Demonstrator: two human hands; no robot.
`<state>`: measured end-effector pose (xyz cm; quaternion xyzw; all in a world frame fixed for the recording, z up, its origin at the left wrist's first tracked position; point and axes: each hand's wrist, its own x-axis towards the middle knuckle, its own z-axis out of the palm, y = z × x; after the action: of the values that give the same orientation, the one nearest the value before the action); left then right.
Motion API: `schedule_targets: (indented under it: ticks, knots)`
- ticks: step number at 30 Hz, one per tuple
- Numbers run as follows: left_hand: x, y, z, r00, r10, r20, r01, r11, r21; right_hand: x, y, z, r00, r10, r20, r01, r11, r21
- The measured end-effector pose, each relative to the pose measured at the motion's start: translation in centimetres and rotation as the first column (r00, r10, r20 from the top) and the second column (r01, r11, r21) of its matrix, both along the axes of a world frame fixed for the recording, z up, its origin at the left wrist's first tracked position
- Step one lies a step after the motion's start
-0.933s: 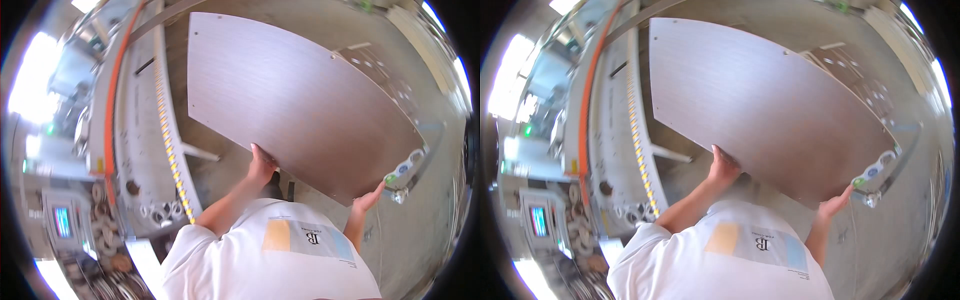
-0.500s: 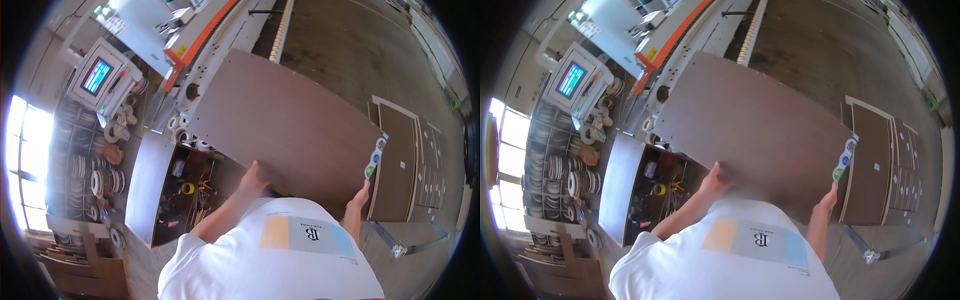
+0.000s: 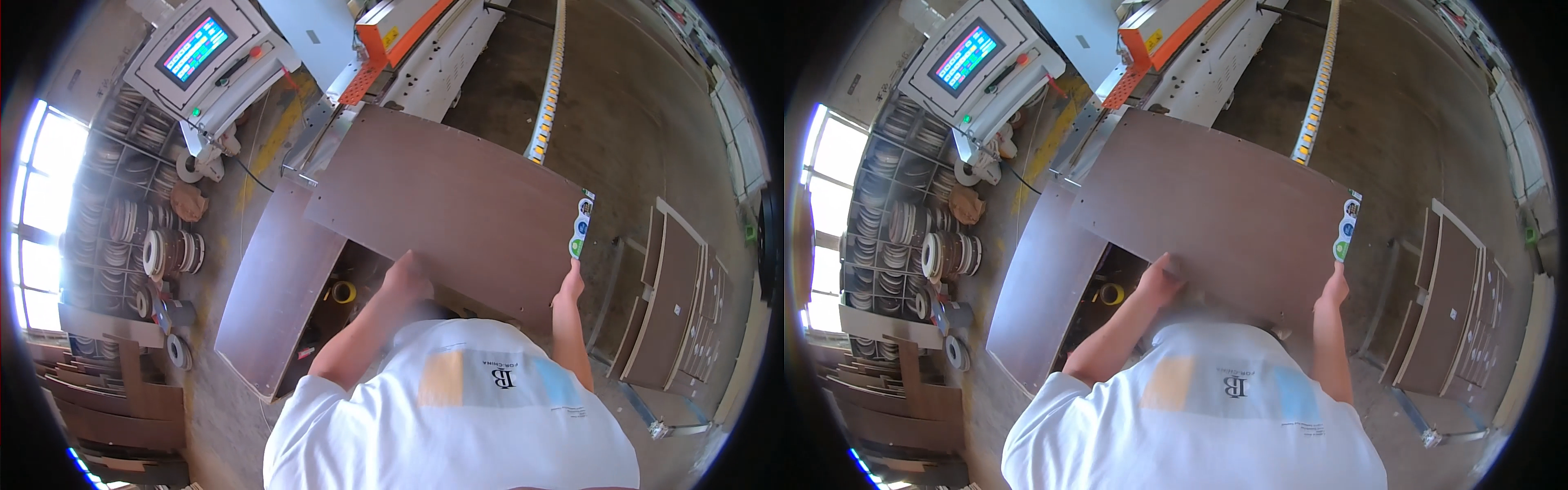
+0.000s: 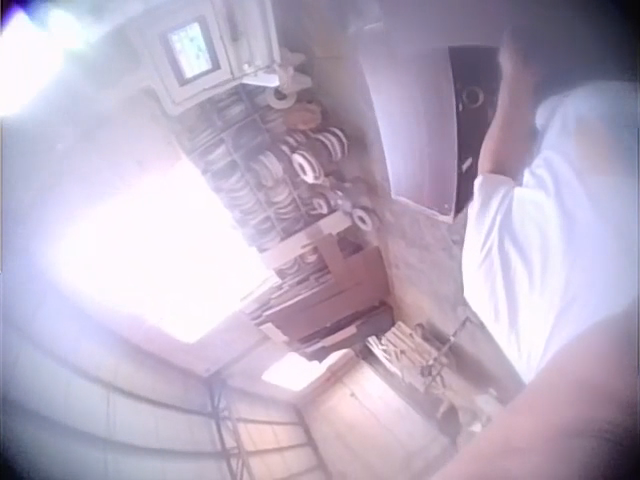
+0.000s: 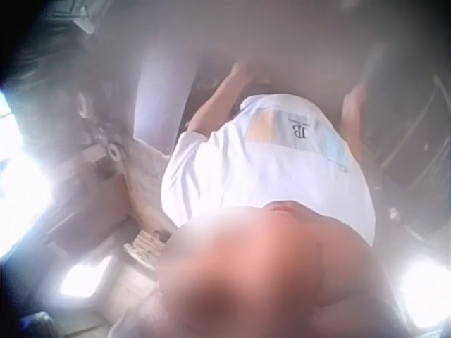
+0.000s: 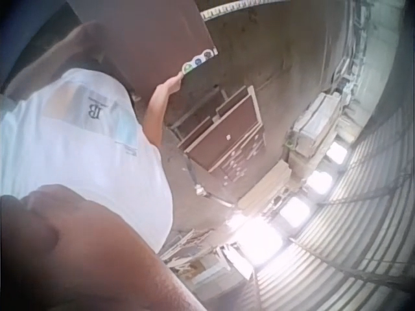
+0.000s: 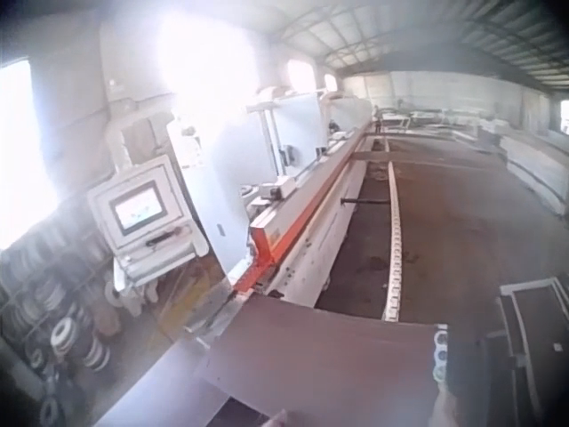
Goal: The person picks up wooden panels from a stack and feeds them into an industrial machine. They use a handheld scraper to clean the edges of the panels and interact with the machine using a touch screen.
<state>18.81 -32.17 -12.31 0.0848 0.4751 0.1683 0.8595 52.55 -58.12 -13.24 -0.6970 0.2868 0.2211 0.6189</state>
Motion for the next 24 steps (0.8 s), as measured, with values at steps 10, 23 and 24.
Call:
schedule_targets:
  ticks: [10, 23, 24]
  knots:
    - [-17.8, 5.5, -7.9, 0.602, -0.658, -0.452, 0.789, 0.578, 0.209, -1.3, 3.9, -1.2, 0.943, 0.329, 0.056, -0.334, 0.937, 0.1]
    - [-24.9, -7.1, -14.1, 0.926, -0.293, -0.239, 0.271, 0.955, -0.122, -4.6, -1.3, -5.5, 0.951, 0.283, 0.126, -0.309, 0.884, 0.352]
    - [-24.8, -7.4, -14.6, 0.908, -0.267, -0.323, 0.245, 0.963, -0.109, -4.4, -1.3, -5.7, 0.949, 0.287, 0.129, -0.314, 0.881, 0.354]
